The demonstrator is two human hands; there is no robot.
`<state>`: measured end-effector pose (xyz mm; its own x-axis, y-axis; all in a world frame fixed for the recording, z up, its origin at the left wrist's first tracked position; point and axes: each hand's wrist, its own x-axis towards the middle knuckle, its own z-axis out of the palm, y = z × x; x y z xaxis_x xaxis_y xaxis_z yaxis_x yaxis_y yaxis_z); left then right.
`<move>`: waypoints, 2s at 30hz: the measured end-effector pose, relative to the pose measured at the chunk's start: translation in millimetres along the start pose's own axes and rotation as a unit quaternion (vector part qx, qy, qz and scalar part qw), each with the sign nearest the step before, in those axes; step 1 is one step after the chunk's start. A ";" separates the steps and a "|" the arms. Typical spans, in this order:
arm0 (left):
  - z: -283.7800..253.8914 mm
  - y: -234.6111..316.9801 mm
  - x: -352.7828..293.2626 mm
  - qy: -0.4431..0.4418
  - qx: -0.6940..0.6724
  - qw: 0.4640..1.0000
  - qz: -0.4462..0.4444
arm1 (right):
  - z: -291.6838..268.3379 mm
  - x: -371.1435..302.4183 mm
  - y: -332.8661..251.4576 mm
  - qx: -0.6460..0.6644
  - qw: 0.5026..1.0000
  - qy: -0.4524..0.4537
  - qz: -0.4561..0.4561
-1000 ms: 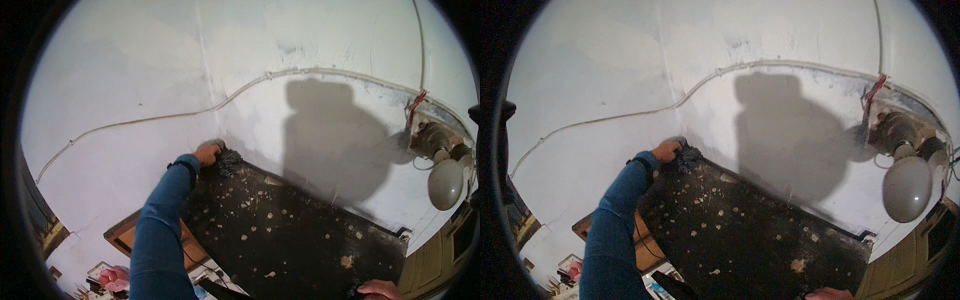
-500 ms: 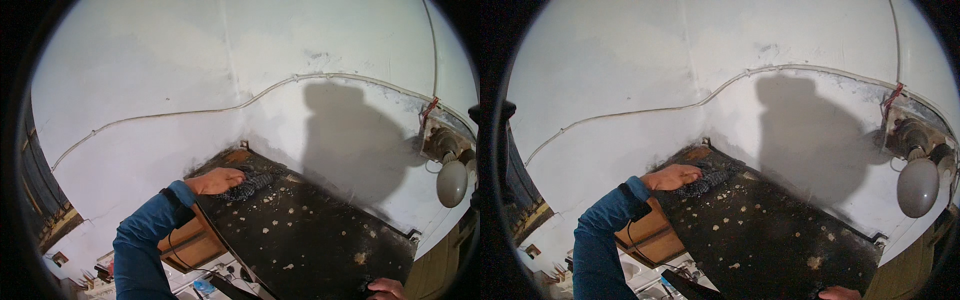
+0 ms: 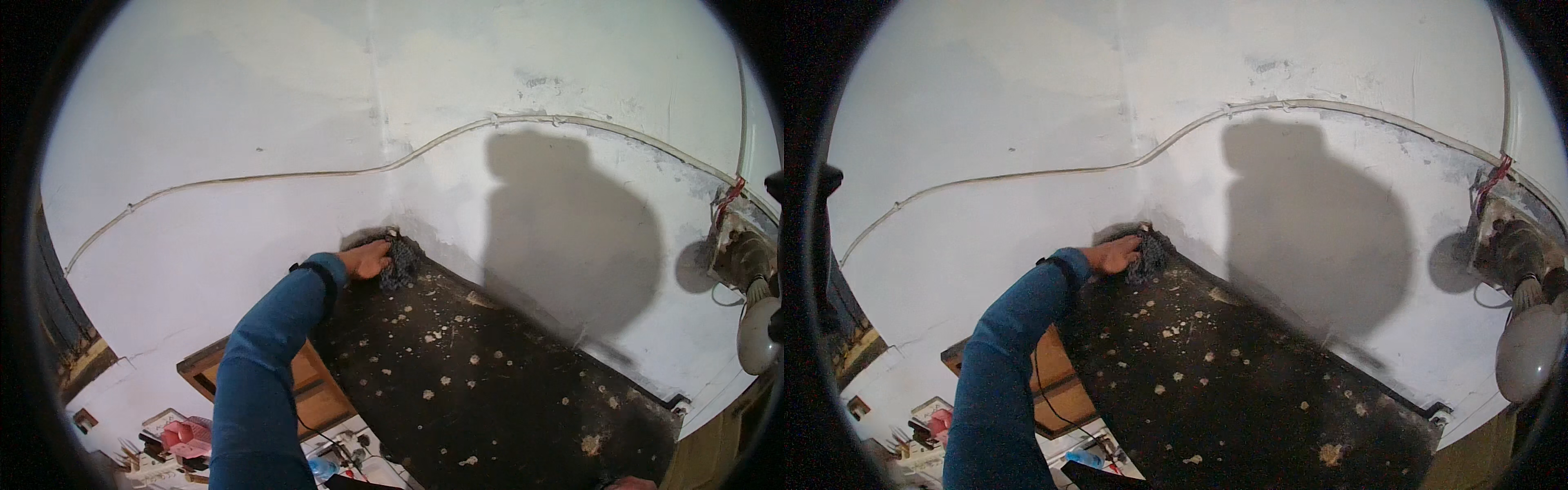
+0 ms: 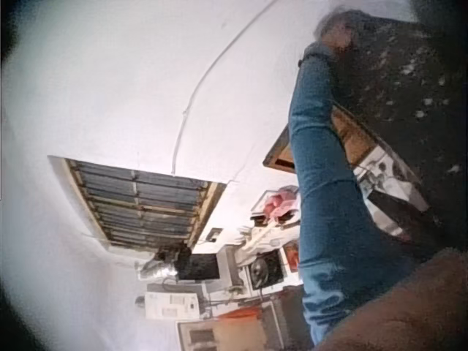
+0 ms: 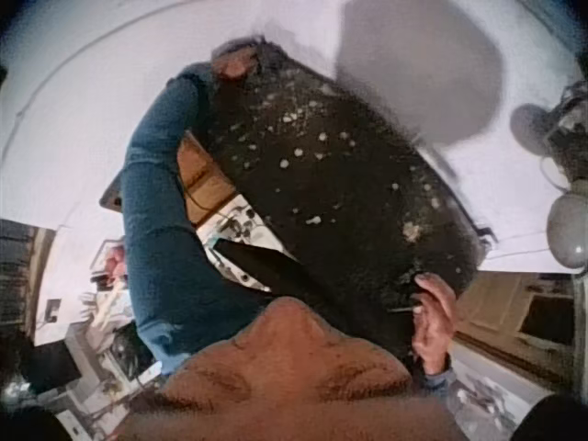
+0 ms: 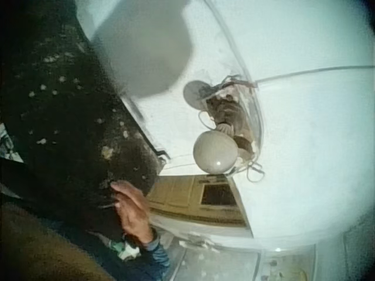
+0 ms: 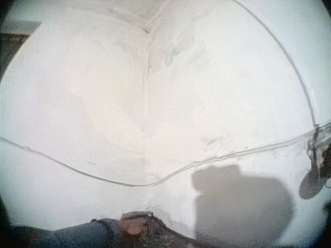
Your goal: The person scrubs a dark countertop with a metal scouring pad, then rinses the pad at the sink and resumes scrubbing the countertop. The person handles the scouring pad and countertop throughout the episode.
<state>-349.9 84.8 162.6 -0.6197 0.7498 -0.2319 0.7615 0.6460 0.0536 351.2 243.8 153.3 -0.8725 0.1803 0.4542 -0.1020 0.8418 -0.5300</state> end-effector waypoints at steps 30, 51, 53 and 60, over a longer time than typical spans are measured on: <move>41.0 -37.2 -171.4 0.107 -0.060 0.991 -0.049 | 5.3 1.3 -3.7 -0.017 1.000 0.011 -0.001; 67.5 91.4 -256.5 0.029 -0.094 0.959 0.266 | 8.6 0.2 -16.2 -0.038 0.998 0.038 -0.013; 65.9 93.3 -261.3 0.035 -0.069 0.958 0.275 | 8.1 -1.2 -15.7 -0.045 0.998 0.037 -0.012; 46.4 -12.3 -179.8 0.119 -0.043 0.991 0.048 | 5.1 2.6 -18.7 -0.032 0.999 -0.006 0.030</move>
<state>-239.0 -64.6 158.5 -0.5799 0.8146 0.0124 0.8065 0.5720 0.1495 348.4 226.0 160.8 -0.8819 0.2249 0.4144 -0.0193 0.8610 -0.5083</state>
